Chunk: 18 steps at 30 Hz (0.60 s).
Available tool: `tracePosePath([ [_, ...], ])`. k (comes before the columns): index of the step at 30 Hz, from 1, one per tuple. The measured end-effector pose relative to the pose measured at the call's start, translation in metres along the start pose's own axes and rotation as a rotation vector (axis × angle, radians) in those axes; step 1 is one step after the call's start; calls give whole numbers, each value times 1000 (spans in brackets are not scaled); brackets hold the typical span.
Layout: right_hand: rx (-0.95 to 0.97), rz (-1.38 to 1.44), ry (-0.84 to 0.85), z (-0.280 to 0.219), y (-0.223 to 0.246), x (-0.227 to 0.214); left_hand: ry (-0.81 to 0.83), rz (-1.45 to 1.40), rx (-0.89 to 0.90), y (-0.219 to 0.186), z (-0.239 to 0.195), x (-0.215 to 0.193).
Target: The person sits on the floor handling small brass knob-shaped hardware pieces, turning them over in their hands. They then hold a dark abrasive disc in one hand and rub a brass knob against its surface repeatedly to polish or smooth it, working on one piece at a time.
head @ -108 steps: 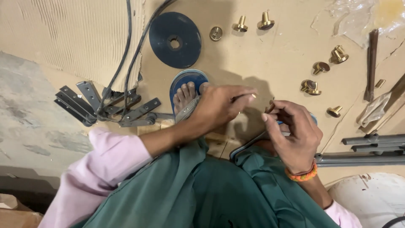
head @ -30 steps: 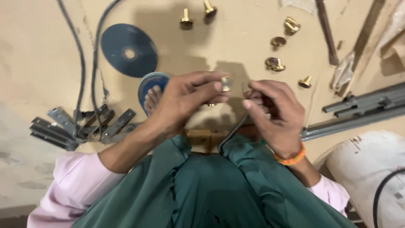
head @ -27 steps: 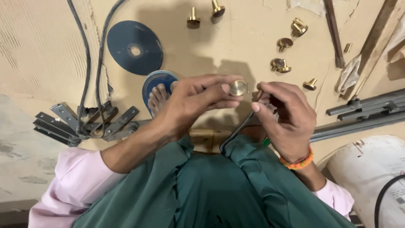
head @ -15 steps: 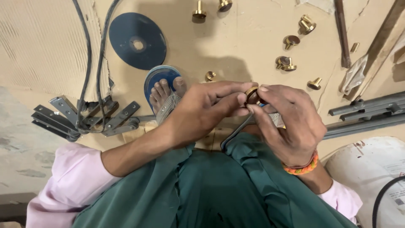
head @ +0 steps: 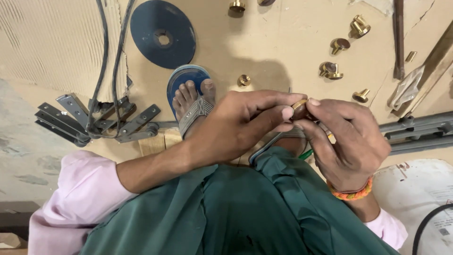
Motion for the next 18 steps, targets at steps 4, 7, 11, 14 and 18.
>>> tracePosePath([
  [4, 9, 7, 23, -4, -4, -3, -2, 23, 66, -3, -3, 0],
  [7, -21, -1, 28, -2, -2, -4, -5, 56, 79, -7, -4, 0],
  [11, -34, 10, 17, -4, -2, -5, 11, -32, 29, -3, -5, 1],
  [14, -12, 22, -2, -5, -3, -5, -19, 117, 140, -6, -7, 2],
  [18, -34, 43, -42, -9, -5, -6, -36, 156, 132, -9, -8, 4],
])
Point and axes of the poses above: each hand's wrist, its own z-axis towards the middle knuckle, its own x-axis out of the palm, y = z × x, the point moved 2 cm from there along z, towards the middle knuckle, and after that the axes turned 15 degrees about -y, right-handed, at the moved point
